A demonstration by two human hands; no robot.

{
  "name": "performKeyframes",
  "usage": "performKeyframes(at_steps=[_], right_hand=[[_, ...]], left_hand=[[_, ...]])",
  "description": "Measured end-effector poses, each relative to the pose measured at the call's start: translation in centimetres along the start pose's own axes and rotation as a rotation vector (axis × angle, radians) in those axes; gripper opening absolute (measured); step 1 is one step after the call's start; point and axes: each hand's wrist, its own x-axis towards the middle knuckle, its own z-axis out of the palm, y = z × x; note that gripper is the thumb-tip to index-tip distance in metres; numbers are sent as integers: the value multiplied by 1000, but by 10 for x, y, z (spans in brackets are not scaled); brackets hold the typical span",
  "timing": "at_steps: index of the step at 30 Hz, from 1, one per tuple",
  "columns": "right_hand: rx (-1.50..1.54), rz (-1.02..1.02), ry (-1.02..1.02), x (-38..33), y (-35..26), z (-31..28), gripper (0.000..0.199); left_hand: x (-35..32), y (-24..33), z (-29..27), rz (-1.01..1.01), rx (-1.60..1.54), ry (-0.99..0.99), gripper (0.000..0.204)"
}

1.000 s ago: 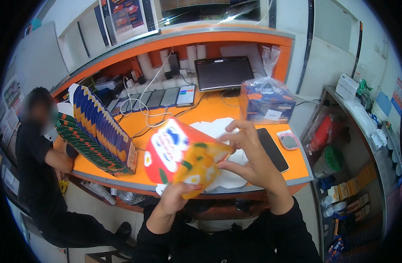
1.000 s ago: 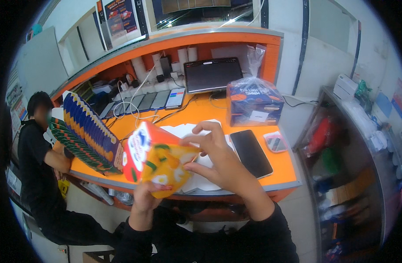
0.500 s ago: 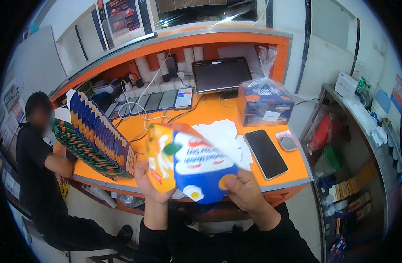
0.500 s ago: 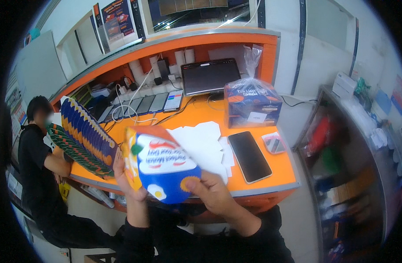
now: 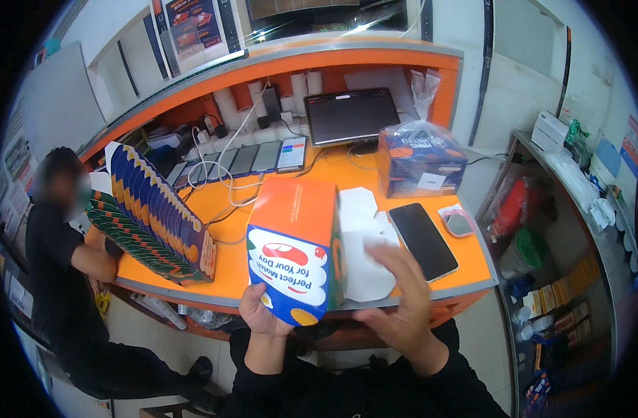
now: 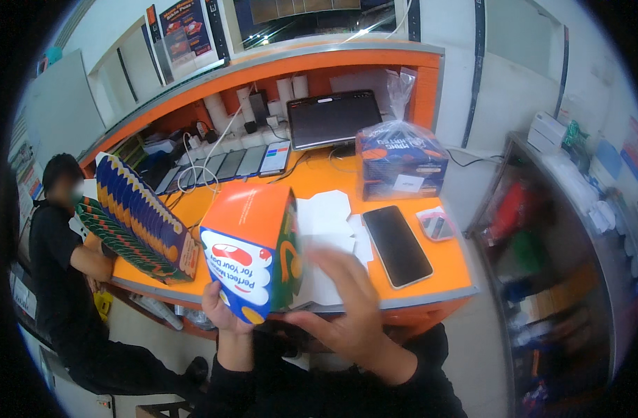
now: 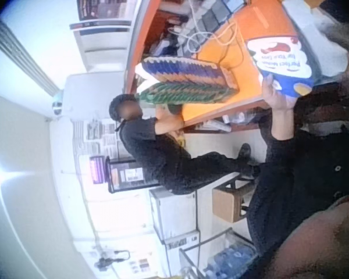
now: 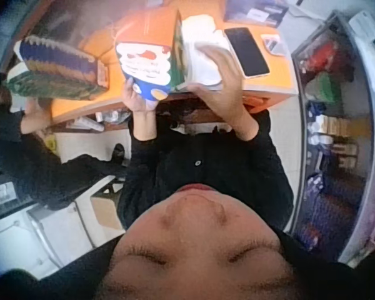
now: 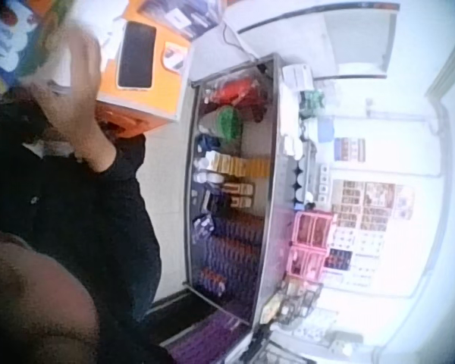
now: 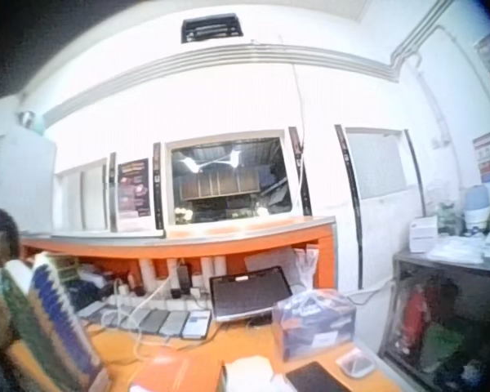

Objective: The person folds white paper sheets into box shapes and inserts them into colorful printed covers. The person repeatedly picks up a sheet, folds it, and places it into a cover, then stacks the assembled units on the counter.

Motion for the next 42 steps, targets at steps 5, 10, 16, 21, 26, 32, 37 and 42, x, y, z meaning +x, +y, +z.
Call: performKeyframes(at_steps=[5, 10, 16, 21, 26, 32, 37, 42], right_hand=[[555, 433, -239, -1, 4, 18, 72], [804, 587, -228, 1, 9, 18, 51], [626, 487, 15, 7, 34, 12, 17], [-59, -92, 75, 12, 9, 27, 30], [-119, -228, -165, 33, 15, -15, 28], [187, 62, -146, 52, 6, -27, 19], [-389, -557, -21, 51, 13, -14, 30], [-270, -543, -96, 53, 19, -21, 32]], left_hand=[[-3, -13, -5, -26, -52, -2, 61], [-5, -6, 18, -25, 78, -173, 65], [-41, -7, 31, -175, 994, 211, 67], [-32, -22, 31, 155, 1688, 14, 67], [8, 18, 55, -246, 539, 230, 80], [28, 52, 78, -393, 873, -344, 94], [43, 38, 71, -422, 796, 190, 36], [43, 41, 73, -481, 701, 213, 37]])
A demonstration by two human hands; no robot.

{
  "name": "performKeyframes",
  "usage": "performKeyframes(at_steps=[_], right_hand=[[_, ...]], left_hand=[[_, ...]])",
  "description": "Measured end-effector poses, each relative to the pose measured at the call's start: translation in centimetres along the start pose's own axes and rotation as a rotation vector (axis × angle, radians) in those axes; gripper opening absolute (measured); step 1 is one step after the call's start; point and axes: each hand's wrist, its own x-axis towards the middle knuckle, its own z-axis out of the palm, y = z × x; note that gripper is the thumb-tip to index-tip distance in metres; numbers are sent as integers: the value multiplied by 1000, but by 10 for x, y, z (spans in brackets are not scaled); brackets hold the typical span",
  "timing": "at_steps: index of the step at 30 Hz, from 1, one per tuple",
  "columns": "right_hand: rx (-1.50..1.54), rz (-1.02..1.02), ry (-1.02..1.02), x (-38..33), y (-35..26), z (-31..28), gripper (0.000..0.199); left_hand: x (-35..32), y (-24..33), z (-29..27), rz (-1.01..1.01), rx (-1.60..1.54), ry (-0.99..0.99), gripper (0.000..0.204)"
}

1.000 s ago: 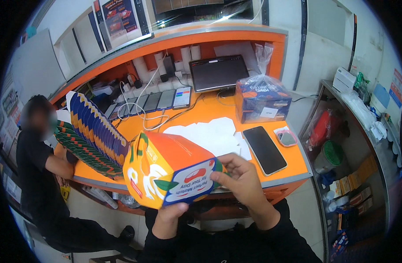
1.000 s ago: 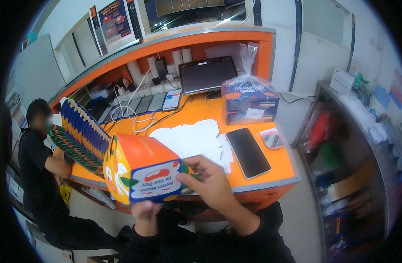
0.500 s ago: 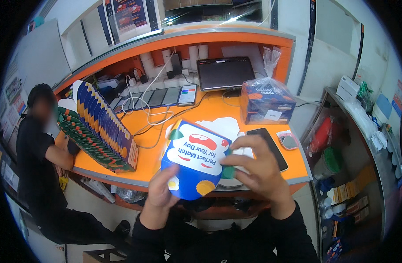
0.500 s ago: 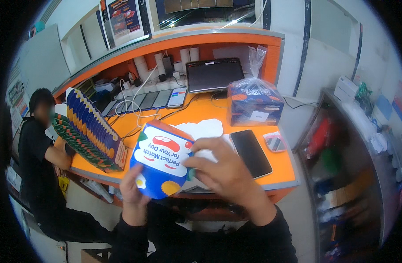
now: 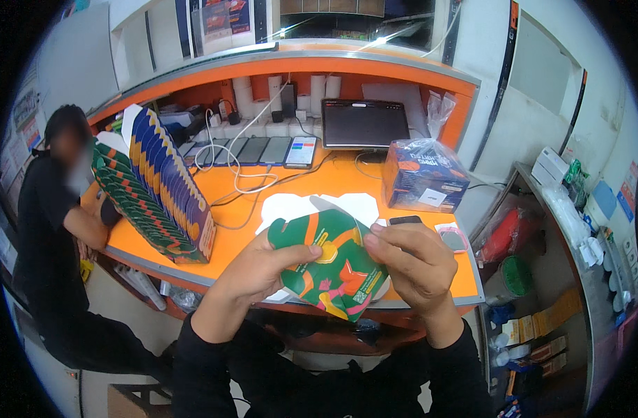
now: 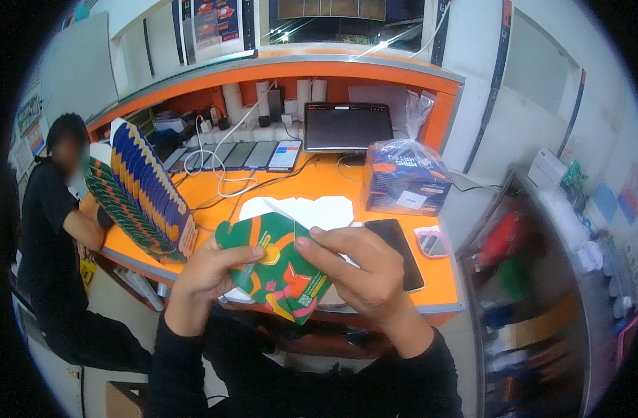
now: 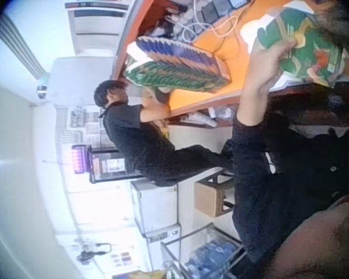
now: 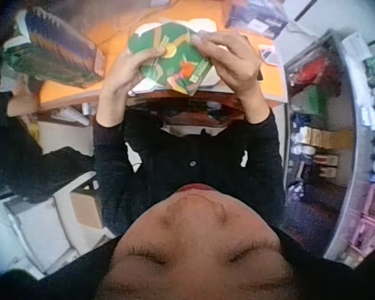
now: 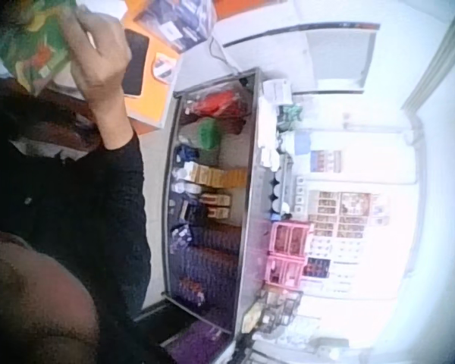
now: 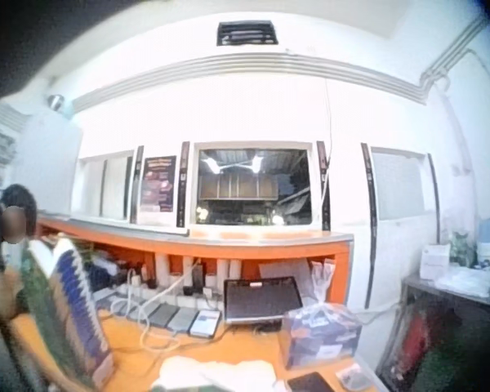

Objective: The person folds white paper sheets into box shapes and inserts them into colorful printed covers. The person repeatedly picks up a sheet, folds it, and places it into a cover, then stacks the assembled units on the counter.

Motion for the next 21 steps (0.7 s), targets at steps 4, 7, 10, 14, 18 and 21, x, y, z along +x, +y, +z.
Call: performKeyframes(at_steps=[4, 7, 10, 14, 18, 21], right_hand=[[-41, -54, -60, -2, 6, 2, 29], [-136, -132, -135, 1, 2, 2, 29], [-135, -102, -177, -11, -3, 10, 36], [57, 210, -153, -22, -4, 13, 41], [81, 517, -110, 2, -2, 9, 33], [42, 526, -183, -5, 17, 13, 31]], left_hand=[[-1, 1, 4, -6, -84, -11, 37], [-1, 1, 3, -10, -123, 51, 39], [1, 5, 2, -10, -29, 27, 36], [6, 10, 11, 123, 778, -86, 34], [5, -8, 26, 543, 1639, -328, 35], [-2, -18, 34, 845, 1862, -207, 39]])
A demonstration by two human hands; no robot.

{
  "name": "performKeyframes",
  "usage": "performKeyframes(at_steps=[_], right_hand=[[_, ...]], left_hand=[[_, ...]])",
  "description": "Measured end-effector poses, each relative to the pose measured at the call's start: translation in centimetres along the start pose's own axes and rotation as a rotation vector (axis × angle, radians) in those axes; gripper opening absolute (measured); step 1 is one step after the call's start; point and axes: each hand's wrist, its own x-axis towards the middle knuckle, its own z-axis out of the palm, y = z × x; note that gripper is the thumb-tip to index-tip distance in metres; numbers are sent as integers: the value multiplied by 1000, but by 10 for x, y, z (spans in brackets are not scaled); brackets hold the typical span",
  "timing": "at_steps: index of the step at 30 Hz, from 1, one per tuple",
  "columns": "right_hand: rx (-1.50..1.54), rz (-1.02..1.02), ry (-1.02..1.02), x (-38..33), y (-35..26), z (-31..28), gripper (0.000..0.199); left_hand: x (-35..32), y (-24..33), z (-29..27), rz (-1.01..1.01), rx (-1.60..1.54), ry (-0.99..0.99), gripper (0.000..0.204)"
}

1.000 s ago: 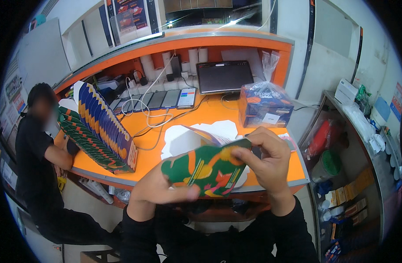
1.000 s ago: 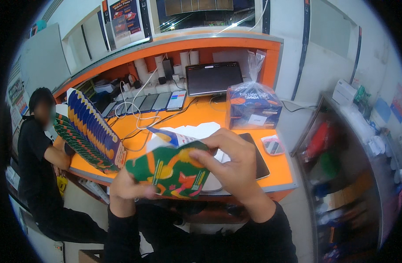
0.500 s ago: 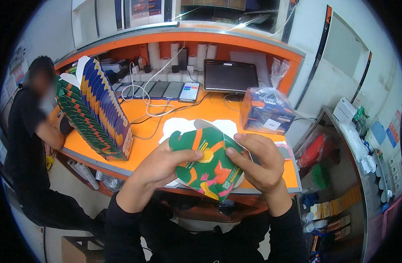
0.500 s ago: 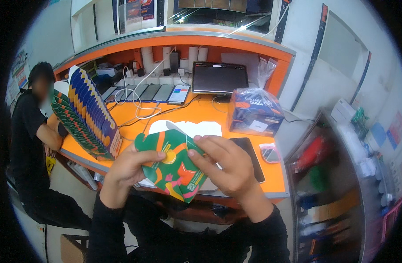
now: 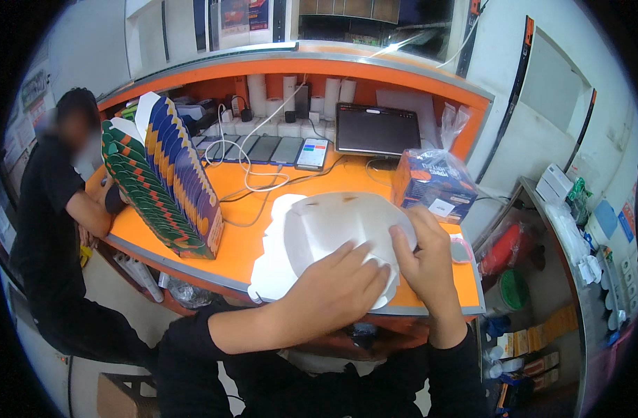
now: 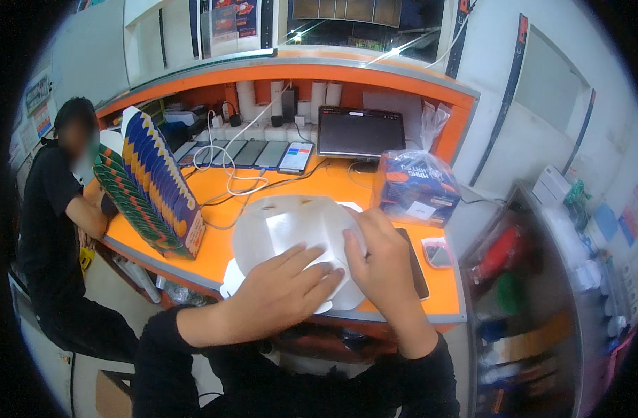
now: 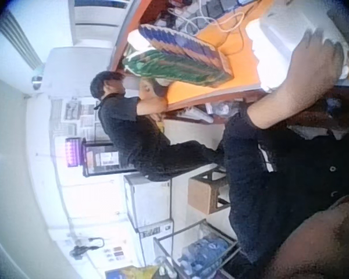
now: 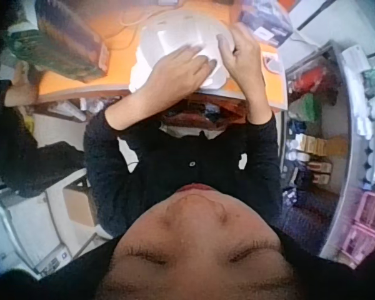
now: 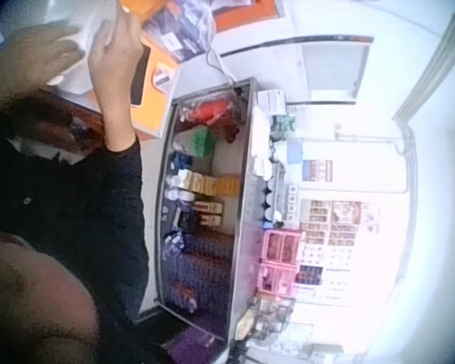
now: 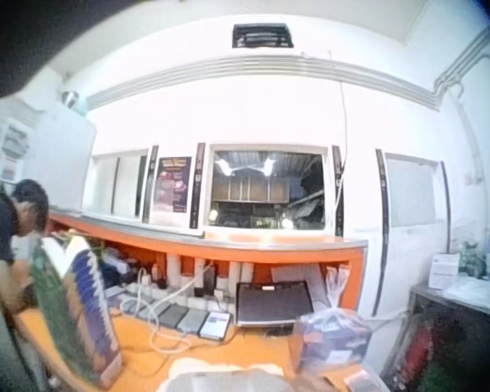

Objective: The person folds white paper sheets into box shapes and inserts them into colorful printed covers. The person repeatedly picks up a sheet, folds it, and places it into a cover, then stacks the assembled units on the counter.

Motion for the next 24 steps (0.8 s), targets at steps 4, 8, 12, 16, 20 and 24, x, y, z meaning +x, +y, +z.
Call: performKeyframes(at_steps=[4, 8, 12, 16, 20, 24], right_hand=[[217, 165, -3, -4, -8, -12, 38], [443, 259, -313, -6, -18, -13, 59], [564, -15, -371, -16, -1, -1, 131], [847, 229, -322, -13, -40, 15, 137], [525, 44, -333, 12, -54, 19, 122], [501, 100, -282, 62, -53, 8, 85]], left_hand=[[-40, -11, 38, -366, 140, 463, 98], [-53, -26, 31, -443, -958, 535, 113], [-66, -32, 19, -519, -1270, 301, 112], [-77, -36, 16, -517, -1322, 344, 115], [-99, -46, 5, -482, -632, 647, 126], [-132, -95, -16, -710, 193, 1036, 131]])
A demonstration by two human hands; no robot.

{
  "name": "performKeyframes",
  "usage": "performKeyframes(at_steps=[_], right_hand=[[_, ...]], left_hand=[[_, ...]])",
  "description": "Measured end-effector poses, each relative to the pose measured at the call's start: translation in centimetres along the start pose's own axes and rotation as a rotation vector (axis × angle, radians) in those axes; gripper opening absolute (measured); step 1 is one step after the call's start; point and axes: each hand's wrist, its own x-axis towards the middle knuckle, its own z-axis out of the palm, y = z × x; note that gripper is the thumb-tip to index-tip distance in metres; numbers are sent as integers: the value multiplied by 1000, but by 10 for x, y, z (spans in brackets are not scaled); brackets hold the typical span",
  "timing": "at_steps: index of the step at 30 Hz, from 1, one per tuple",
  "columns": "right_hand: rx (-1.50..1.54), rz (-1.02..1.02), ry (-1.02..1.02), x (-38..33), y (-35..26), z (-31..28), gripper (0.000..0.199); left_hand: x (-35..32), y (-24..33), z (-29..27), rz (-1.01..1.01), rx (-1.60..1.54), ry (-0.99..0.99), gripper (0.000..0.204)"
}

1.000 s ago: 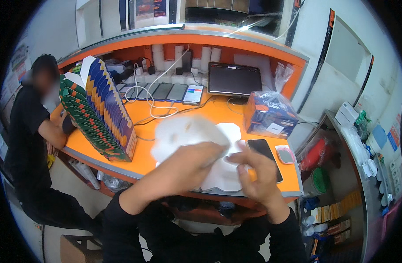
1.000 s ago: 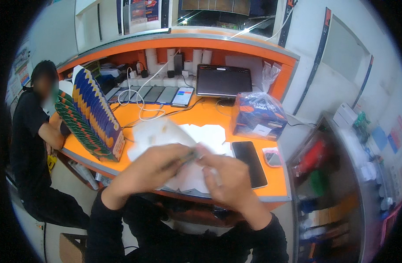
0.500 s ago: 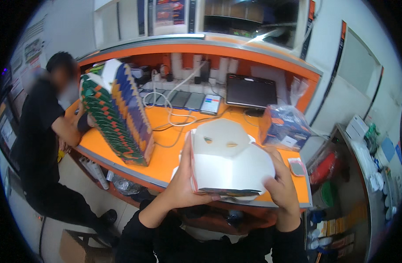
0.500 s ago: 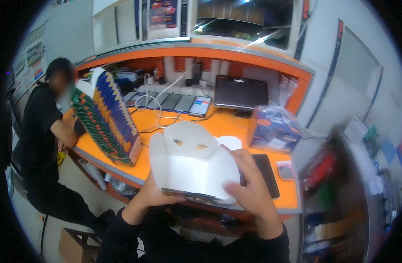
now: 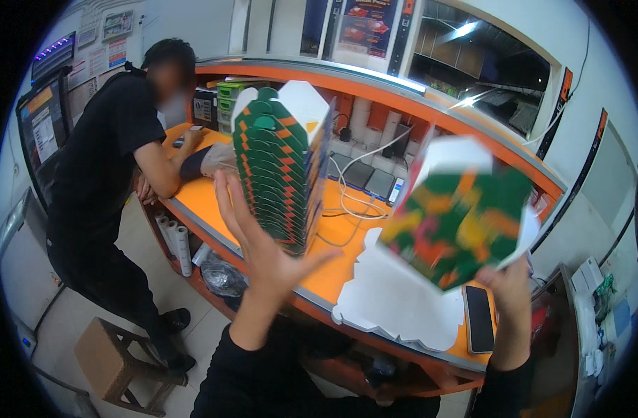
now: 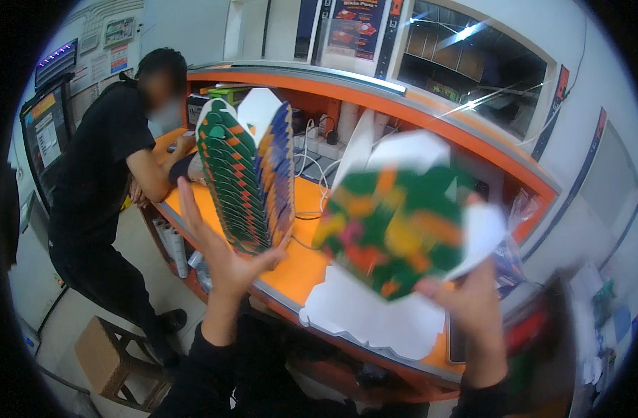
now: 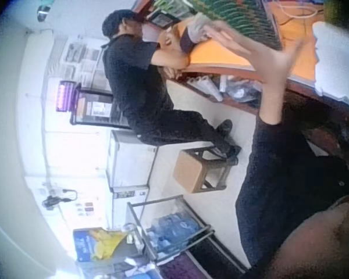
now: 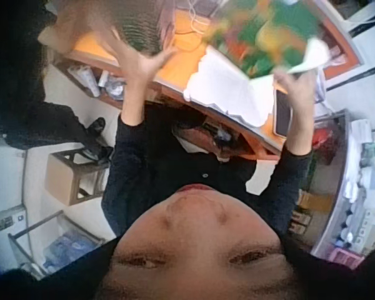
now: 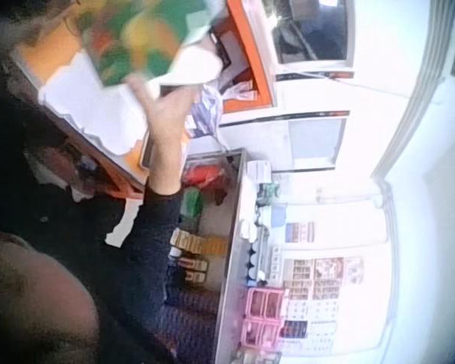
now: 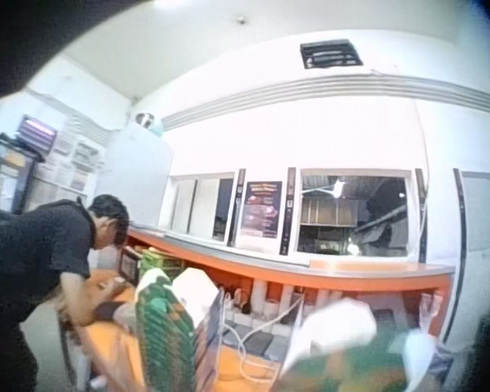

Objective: The person folds white paper sheets into box shapes and inserts them into colorful printed covers. The person repeatedly picks up a sheet, folds it, and places it into a cover, then stacks the assembled units on the counter.

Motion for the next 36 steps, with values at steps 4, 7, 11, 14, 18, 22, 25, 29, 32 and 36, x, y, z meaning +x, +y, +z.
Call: performKeyframes(at_steps=[4, 7, 11, 14, 18, 22, 25, 29, 32, 36], right_hand=[[352, -209, 4, 83, -55, 25, 72], [389, -266, -16, 134, -93, 61, 73], [237, -248, 2, 183, -92, 85, 82], [107, -178, -146, 178, -94, 85, 86], [-69, -188, -125, 158, -85, 88, 97], [-172, -290, -338, 146, -92, 86, 98], [-292, -273, -465, 143, -98, 87, 97], [-413, -557, -224, 163, -115, 56, 79], [-630, -580, -471, 172, -179, 58, 32], [-1005, -690, -900, 210, -186, 83, 23]], left_hand=[[12, -29, -2, -173, 118, -81, 127], [12, -24, 9, -171, -81, -71, 117], [6, -3, -8, -77, -11, -75, 112], [-6, 10, -13, -84, 37, -99, 116], [-19, 13, -16, -117, 22, -104, 117], [-17, 17, -16, -111, 52, -112, 115], [-19, 13, -18, -116, 37, -85, 114], [-24, 17, -17, -117, 6, -59, 112], [-30, 21, -9, -84, -27, -35, 108], [-30, 24, -18, -32, 67, -82, 114]])
